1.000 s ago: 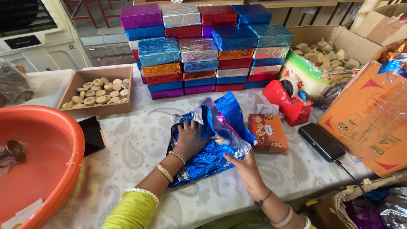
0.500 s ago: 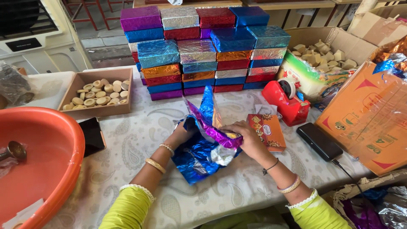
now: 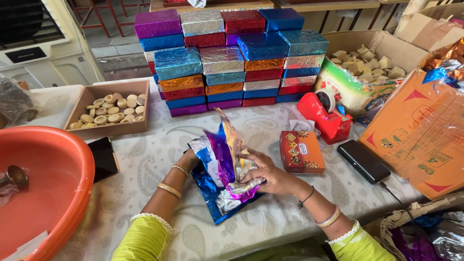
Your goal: Wrapping small rectangular boxes in decorative blue and silver foil at a packing table.
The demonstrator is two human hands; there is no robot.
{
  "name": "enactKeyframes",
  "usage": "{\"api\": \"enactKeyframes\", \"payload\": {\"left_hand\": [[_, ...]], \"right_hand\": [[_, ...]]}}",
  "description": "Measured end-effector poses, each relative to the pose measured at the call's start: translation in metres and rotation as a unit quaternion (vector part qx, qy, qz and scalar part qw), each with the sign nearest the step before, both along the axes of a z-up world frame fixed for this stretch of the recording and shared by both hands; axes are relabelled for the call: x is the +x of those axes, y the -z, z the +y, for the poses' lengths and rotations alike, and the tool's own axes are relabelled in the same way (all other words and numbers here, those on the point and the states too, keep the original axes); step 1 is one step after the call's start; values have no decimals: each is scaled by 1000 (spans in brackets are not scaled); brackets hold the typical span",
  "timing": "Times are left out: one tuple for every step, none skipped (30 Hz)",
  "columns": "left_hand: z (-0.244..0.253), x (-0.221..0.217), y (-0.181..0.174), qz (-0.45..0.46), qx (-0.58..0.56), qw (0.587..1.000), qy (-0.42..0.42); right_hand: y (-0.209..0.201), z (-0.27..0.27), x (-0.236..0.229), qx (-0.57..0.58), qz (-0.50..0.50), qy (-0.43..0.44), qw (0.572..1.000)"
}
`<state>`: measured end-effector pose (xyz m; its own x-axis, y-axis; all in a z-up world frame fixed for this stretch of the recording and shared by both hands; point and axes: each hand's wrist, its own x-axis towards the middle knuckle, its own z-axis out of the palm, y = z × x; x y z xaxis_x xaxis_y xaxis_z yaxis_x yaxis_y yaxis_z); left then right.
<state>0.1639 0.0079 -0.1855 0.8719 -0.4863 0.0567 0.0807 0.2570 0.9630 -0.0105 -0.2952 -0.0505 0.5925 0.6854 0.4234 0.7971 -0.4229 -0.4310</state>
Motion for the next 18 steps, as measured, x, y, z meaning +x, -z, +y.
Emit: {"api": "enactKeyframes", "payload": {"left_hand": [[1, 3, 6, -26, 27, 999, 2], [1, 6, 12, -51, 53, 997, 3], [-1, 4, 6, -51, 53, 997, 2], [-3, 1, 0, -50, 113, 992, -22], [-5, -2, -6, -48, 172, 983, -45], [-5, 0, -4, -47, 172, 983, -45], [-6, 2, -3, -105, 185, 976, -50], [-6, 4, -2, -162, 198, 965, -55], [-6, 2, -2, -162, 198, 965, -55], [-6, 0, -2, -125, 148, 981, -33], [-6, -1, -3, -87, 98, 991, -11], [-7, -2, -3, -87, 98, 991, -12], [-8, -2, -3, -100, 141, 984, -44], [-8, -3, -3, -112, 185, 973, -77], [-7, 20, 26, -112, 185, 973, -78], [-6, 43, 55, -117, 183, 976, -27], [-6, 66, 84, -122, 181, 976, 23], [-4, 56, 73, -122, 181, 976, 22]], "right_hand": [[-1, 0, 0, -42, 56, -10, 997], [-2, -1, 1, -85, 112, -20, 990], [-7, -1, 2, -85, 112, -20, 990], [-10, -1, 4, -113, 127, -90, 981], [-14, -1, 5, -139, 140, -159, 967], [-4, -4, 16, -139, 140, -159, 967], [5, -7, 27, -68, 223, -109, 966], [15, -10, 38, 3, 303, -58, 951], [13, -3, 46, 2, 303, -59, 951], [11, 5, 55, 38, 290, -5, 956], [9, 12, 63, 74, 276, 50, 957], [4, 22, 62, 74, 276, 49, 957], [0, 31, 62, 64, 215, 87, 971], [-5, 41, 62, 54, 152, 123, 979], [1, 46, 64, 53, 152, 121, 980], [7, 50, 65, -1, 65, 123, 990], [13, 54, 67, -55, -22, 124, 991], [18, 58, 64, -55, -22, 123, 991]]}}
